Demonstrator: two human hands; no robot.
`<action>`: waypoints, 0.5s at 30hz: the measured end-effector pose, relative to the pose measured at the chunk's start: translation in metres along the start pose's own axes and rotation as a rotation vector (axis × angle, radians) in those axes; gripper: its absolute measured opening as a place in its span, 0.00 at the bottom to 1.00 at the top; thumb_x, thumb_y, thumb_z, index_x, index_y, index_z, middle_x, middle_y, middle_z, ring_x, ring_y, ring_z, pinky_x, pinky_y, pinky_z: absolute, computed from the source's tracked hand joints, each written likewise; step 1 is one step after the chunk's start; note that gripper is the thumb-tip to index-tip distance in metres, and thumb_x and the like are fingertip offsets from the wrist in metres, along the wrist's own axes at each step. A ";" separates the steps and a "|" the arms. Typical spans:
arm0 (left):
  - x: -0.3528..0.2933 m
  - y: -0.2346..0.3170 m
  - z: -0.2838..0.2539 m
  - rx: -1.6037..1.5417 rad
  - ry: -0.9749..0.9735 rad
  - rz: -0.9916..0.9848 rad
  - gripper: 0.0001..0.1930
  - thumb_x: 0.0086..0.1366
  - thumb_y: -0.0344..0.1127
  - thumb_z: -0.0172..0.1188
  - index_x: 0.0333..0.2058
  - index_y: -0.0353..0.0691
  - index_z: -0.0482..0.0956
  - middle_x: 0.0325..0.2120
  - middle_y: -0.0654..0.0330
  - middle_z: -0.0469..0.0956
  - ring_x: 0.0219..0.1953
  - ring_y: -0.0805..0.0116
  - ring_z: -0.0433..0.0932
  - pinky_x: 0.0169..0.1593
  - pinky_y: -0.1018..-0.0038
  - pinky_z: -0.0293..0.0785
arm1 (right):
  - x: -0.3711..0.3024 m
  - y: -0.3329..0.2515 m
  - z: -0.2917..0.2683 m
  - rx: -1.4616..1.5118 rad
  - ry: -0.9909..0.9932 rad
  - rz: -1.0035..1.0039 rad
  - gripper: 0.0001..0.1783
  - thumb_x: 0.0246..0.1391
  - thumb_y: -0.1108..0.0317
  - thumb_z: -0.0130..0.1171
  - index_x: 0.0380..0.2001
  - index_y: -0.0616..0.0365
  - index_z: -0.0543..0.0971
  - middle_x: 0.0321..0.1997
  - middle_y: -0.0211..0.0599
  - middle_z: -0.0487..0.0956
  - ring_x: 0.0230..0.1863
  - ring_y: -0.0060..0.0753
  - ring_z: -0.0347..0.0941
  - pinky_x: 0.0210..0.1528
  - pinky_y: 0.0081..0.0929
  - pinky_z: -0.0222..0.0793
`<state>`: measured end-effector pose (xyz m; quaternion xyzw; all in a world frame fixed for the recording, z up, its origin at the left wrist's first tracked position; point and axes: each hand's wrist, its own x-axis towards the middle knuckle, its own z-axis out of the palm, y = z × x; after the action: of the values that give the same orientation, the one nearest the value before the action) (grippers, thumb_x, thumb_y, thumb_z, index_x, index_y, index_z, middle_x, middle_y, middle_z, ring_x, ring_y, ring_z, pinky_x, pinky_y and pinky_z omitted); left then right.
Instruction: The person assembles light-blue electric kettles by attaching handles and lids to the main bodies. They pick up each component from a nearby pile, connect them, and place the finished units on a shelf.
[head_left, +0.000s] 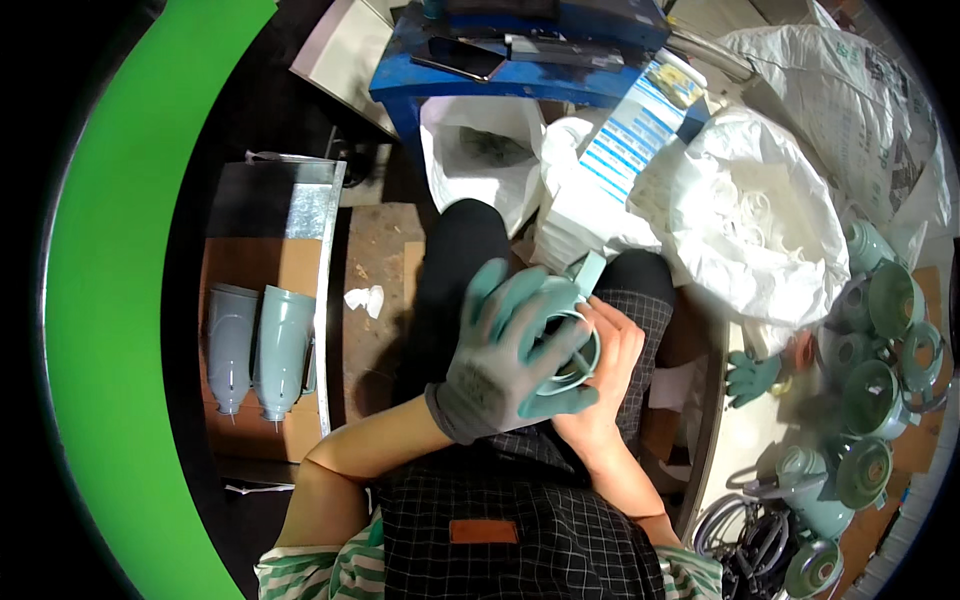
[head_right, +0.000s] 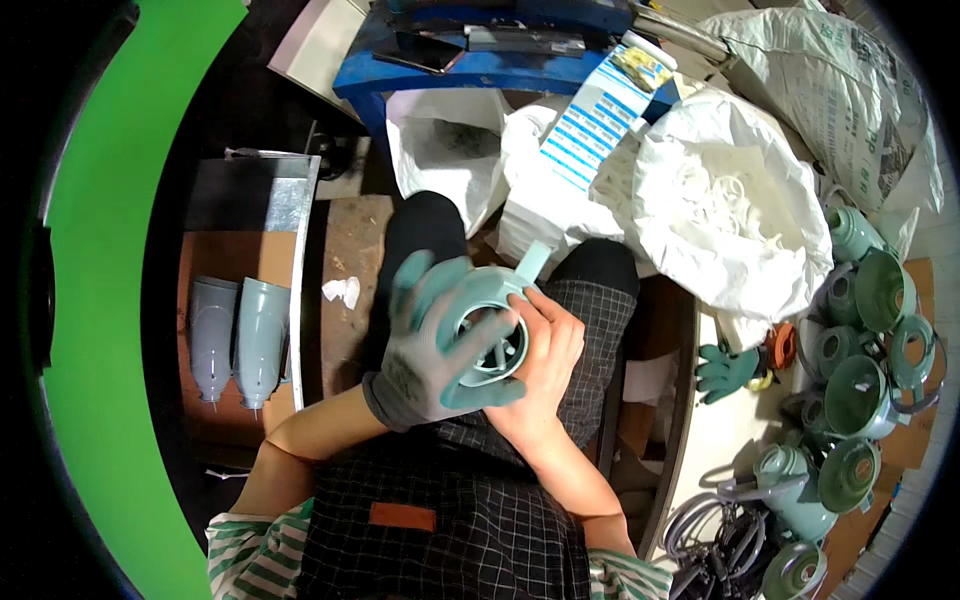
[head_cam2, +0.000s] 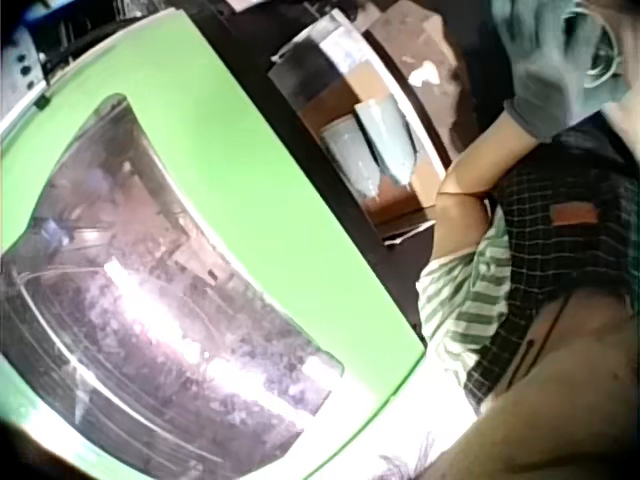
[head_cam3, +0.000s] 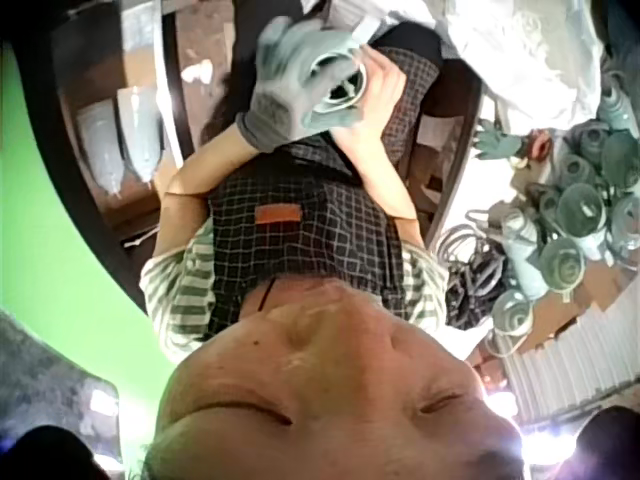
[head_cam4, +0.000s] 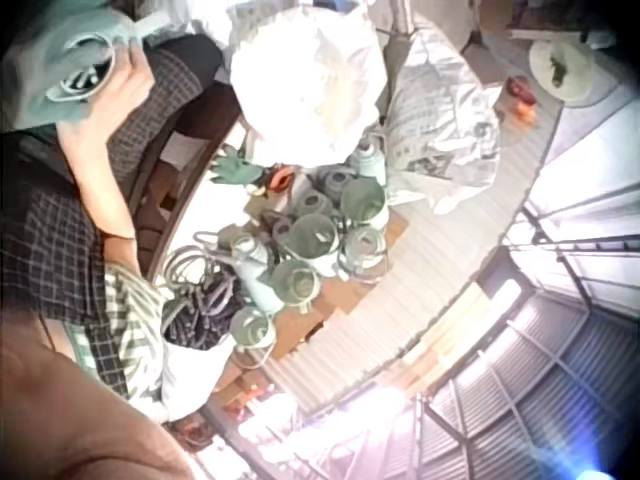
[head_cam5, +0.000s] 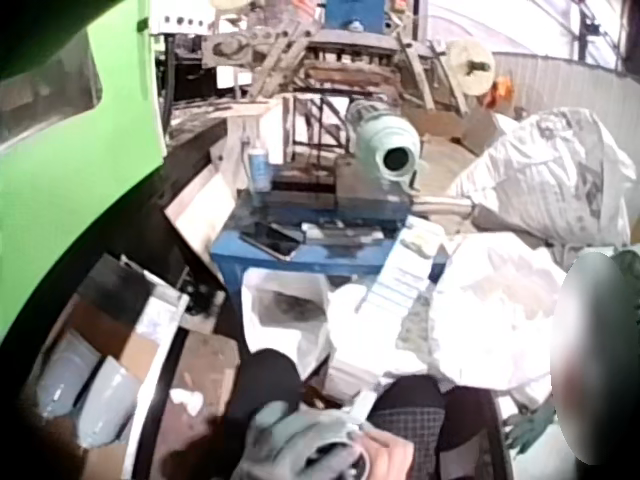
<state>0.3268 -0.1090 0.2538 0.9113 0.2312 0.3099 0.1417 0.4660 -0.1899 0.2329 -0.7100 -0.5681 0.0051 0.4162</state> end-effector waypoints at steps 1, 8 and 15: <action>-0.002 0.002 0.000 0.007 -0.027 0.070 0.28 0.59 0.50 0.68 0.54 0.39 0.81 0.57 0.46 0.75 0.58 0.45 0.74 0.64 0.44 0.68 | -0.001 0.003 0.003 -0.033 -0.033 0.040 0.30 0.49 0.63 0.69 0.57 0.57 0.77 0.58 0.51 0.73 0.57 0.52 0.69 0.59 0.48 0.61; -0.032 0.003 0.011 0.015 -0.165 0.009 0.19 0.57 0.40 0.65 0.44 0.36 0.82 0.47 0.53 0.79 0.54 0.55 0.76 0.63 0.44 0.70 | -0.010 0.007 0.014 0.169 -0.161 0.059 0.35 0.42 0.60 0.74 0.56 0.55 0.79 0.65 0.39 0.76 0.69 0.48 0.69 0.71 0.53 0.55; -0.033 -0.013 -0.005 -0.152 -0.297 0.130 0.20 0.59 0.41 0.64 0.49 0.40 0.80 0.49 0.57 0.77 0.57 0.57 0.73 0.63 0.42 0.70 | 0.014 0.023 -0.001 0.354 -0.227 -0.008 0.34 0.35 0.62 0.79 0.51 0.55 0.83 0.61 0.37 0.79 0.64 0.48 0.73 0.67 0.48 0.62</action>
<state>0.2963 -0.1142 0.2358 0.9467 0.1240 0.1972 0.2224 0.4897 -0.1796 0.2259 -0.6184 -0.6044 0.1830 0.4678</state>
